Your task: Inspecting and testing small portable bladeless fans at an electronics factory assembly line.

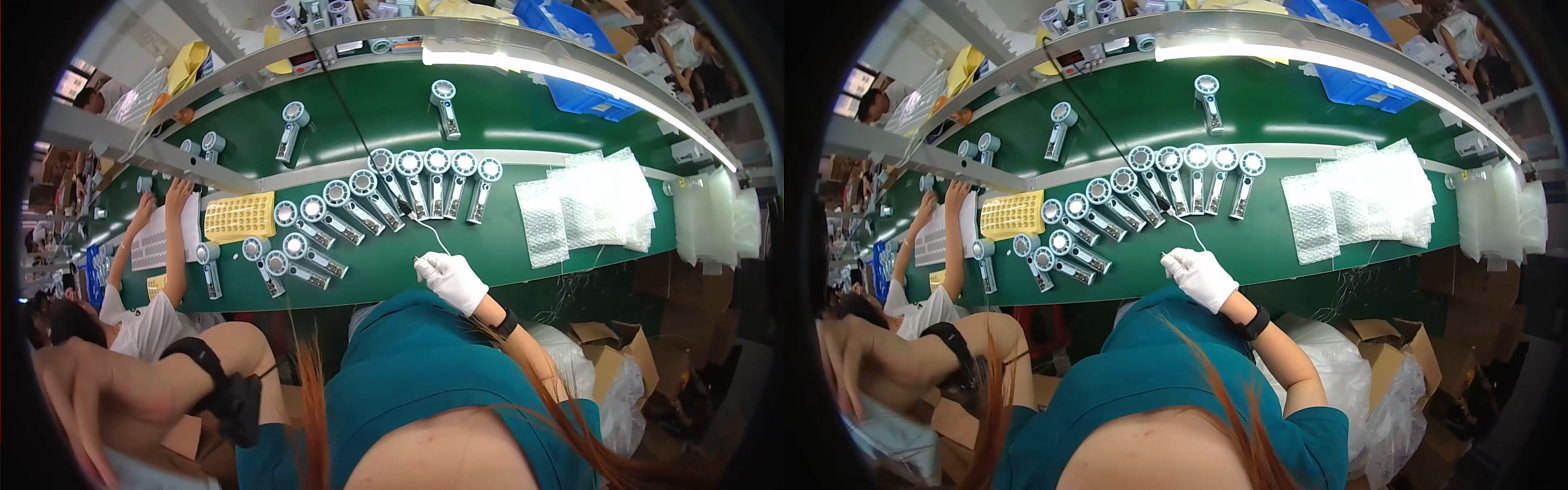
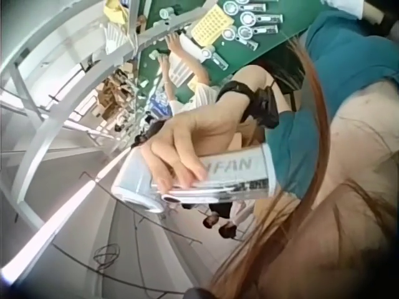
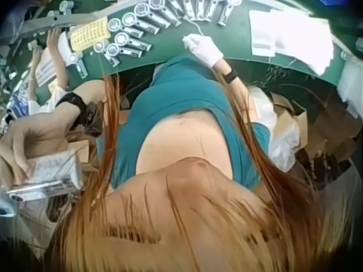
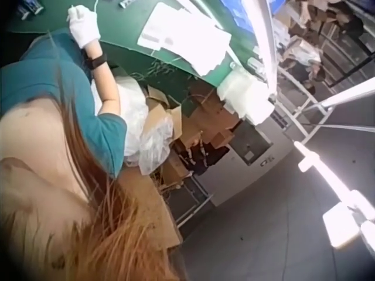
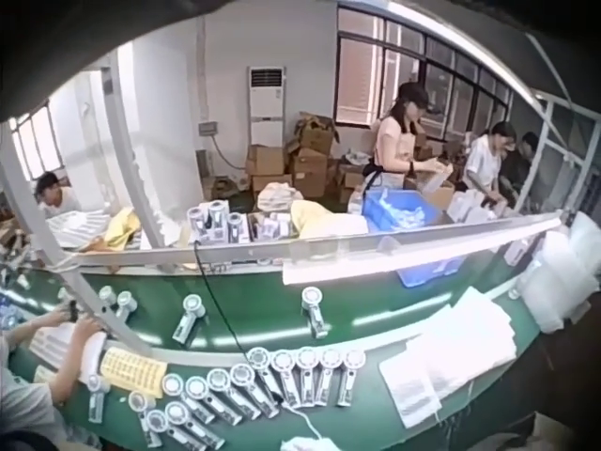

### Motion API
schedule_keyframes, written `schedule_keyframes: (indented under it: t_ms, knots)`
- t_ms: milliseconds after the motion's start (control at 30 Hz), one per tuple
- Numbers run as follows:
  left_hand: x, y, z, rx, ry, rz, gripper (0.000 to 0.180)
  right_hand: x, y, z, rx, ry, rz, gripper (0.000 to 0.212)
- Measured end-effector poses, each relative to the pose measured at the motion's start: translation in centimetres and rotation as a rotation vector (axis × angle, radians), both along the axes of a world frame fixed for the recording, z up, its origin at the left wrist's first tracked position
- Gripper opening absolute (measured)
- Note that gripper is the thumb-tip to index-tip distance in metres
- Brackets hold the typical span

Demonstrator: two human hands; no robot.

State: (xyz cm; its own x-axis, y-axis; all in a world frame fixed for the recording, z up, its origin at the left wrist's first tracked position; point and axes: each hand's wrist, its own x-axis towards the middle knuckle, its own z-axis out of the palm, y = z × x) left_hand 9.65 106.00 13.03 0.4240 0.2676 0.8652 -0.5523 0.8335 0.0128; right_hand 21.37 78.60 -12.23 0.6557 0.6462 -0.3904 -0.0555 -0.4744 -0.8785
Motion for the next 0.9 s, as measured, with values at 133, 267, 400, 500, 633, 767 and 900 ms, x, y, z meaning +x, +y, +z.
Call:
schedule_keyframes:
  t_ms: [133, 267, 400, 500, 633, 767, 900]
  knots:
    - [4.0, -3.2, -1.7, 0.413, 0.151, 0.206, 0.017, 1.1, 0.0, -0.8, 0.086, -0.145, 0.051, 0.029]
    - [13.4, -13.1, -9.1, 1.019, 1.026, -0.104, 0.089, 1.9, -1.3, -8.6, 0.56, -0.428, 0.02, 0.022]
    - [20.9, -22.3, -18.5, 0.858, 1.388, -0.696, 0.074, -1.0, 0.7, -11.4, 0.788, 0.041, -0.003, 0.015]
    - [26.4, -28.1, -27.0, 1.231, 1.379, -0.476, 0.045, 1.4, 2.5, -10.1, 0.238, -0.376, 0.461, 0.016]
    - [30.5, -28.2, -38.4, 1.631, 1.441, 0.075, 0.045, 3.8, 2.0, -6.0, 0.083, -0.52, 0.869, 0.02]
    - [31.6, -27.2, -39.0, 1.915, 1.226, 0.258, 0.05, 5.4, -0.1, -7.4, 0.181, -0.475, 0.776, 0.02]
    - [33.4, -26.6, -34.1, 2.308, 0.732, 0.554, 0.043, 6.6, -0.8, -9.3, 0.243, -0.554, 0.756, 0.02]
